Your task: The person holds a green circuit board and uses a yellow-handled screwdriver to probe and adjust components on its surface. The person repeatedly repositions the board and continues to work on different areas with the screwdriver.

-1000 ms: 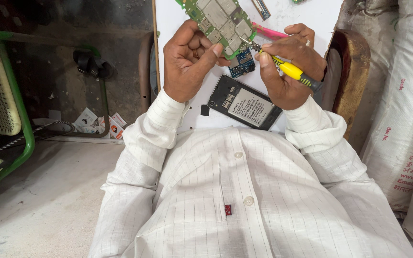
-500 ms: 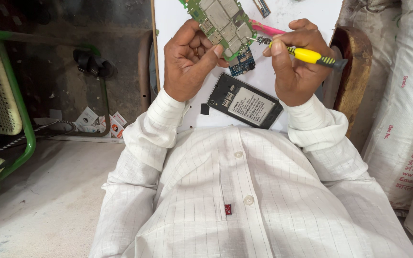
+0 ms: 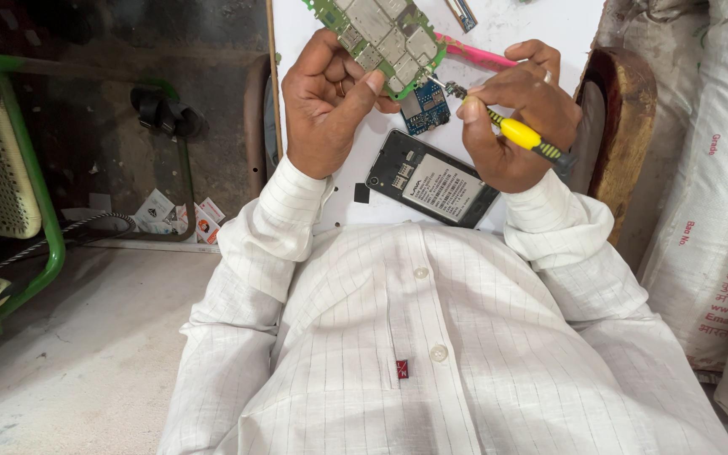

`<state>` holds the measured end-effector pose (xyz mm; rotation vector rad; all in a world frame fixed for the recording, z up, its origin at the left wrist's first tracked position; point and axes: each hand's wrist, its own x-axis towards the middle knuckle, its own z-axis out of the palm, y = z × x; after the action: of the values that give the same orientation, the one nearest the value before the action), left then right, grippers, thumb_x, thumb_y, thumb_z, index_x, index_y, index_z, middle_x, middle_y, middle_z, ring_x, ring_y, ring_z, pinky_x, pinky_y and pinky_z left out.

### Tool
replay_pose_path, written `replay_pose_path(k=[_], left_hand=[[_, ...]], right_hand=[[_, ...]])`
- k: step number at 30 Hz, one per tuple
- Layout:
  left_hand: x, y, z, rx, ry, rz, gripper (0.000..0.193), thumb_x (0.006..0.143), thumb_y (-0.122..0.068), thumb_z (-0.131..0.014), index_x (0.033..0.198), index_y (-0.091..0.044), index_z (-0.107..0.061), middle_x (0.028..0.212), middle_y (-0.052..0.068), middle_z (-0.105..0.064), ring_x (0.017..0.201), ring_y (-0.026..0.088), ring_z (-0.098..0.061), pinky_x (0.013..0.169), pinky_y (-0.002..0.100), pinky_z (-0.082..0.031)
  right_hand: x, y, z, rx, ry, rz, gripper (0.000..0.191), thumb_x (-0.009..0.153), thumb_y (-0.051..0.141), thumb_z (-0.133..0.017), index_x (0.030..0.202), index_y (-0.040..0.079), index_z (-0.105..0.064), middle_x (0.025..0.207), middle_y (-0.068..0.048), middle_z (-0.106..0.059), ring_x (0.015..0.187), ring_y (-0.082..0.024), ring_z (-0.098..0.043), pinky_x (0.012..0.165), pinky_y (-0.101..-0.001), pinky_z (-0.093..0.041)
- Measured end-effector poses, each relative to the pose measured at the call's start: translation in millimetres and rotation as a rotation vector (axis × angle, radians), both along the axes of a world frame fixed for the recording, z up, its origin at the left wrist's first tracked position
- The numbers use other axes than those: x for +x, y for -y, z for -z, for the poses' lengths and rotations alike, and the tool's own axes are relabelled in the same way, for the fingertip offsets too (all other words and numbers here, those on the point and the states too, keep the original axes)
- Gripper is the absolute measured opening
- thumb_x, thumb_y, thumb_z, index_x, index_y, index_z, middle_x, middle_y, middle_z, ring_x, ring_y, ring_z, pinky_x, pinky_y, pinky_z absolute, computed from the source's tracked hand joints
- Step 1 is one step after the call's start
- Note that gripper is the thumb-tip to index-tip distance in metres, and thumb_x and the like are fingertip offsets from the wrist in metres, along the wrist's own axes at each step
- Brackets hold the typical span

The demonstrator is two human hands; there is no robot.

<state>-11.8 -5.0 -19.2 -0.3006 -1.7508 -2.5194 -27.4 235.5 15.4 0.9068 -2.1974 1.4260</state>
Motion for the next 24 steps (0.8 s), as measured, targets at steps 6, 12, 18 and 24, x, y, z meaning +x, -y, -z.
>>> replay_pose_path(k=[6, 12, 18, 24], left_hand=[[0.4, -2.3, -0.6, -0.009, -0.017, 0.037, 0.029, 0.108, 0.004, -0.060, 0.136, 0.003, -0.051, 0.106, 0.013, -0.073, 0.089, 0.015, -0.075, 0.077, 0.030, -0.068], [2.4, -3.4, -0.6, -0.034, -0.001, 0.047, 0.031, 0.108, 0.004, -0.061, 0.137, 0.004, -0.051, 0.109, 0.013, -0.071, 0.089, 0.013, -0.073, 0.079, 0.030, -0.068], [3.0, -4.1, 0.4, -0.027, 0.004, 0.043, 0.031, 0.108, 0.004, -0.061, 0.137, 0.005, -0.050, 0.105, 0.013, -0.071, 0.089, 0.014, -0.074, 0.079, 0.030, -0.069], [3.0, -5.9, 0.9, -0.033, 0.022, 0.010, 0.032, 0.108, 0.005, -0.062, 0.137, 0.005, -0.048, 0.100, 0.012, -0.070, 0.087, 0.015, -0.076, 0.079, 0.031, -0.069]], right_hand=[[0.2, 1.3, -1.1, -0.021, -0.027, 0.012, 0.011, 0.108, 0.004, -0.073, 0.116, 0.003, -0.065, 0.101, -0.009, -0.077, 0.092, -0.022, -0.074, 0.109, -0.0439, -0.047], [2.8, 4.3, -3.1, 0.062, -0.026, 0.030, 0.018, 0.103, 0.003, -0.079, 0.117, 0.005, -0.068, 0.103, -0.009, -0.076, 0.095, -0.023, -0.075, 0.106, -0.0432, -0.047], [2.6, 5.2, -1.6, 0.099, -0.023, 0.016, 0.021, 0.104, 0.003, -0.080, 0.119, 0.009, -0.067, 0.105, -0.006, -0.076, 0.096, -0.020, -0.074, 0.109, -0.0440, -0.044], [2.8, 6.7, -1.0, 0.134, -0.058, 0.009, 0.024, 0.100, 0.002, -0.083, 0.118, 0.010, -0.070, 0.103, -0.004, -0.076, 0.091, -0.018, -0.072, 0.109, -0.0462, -0.045]])
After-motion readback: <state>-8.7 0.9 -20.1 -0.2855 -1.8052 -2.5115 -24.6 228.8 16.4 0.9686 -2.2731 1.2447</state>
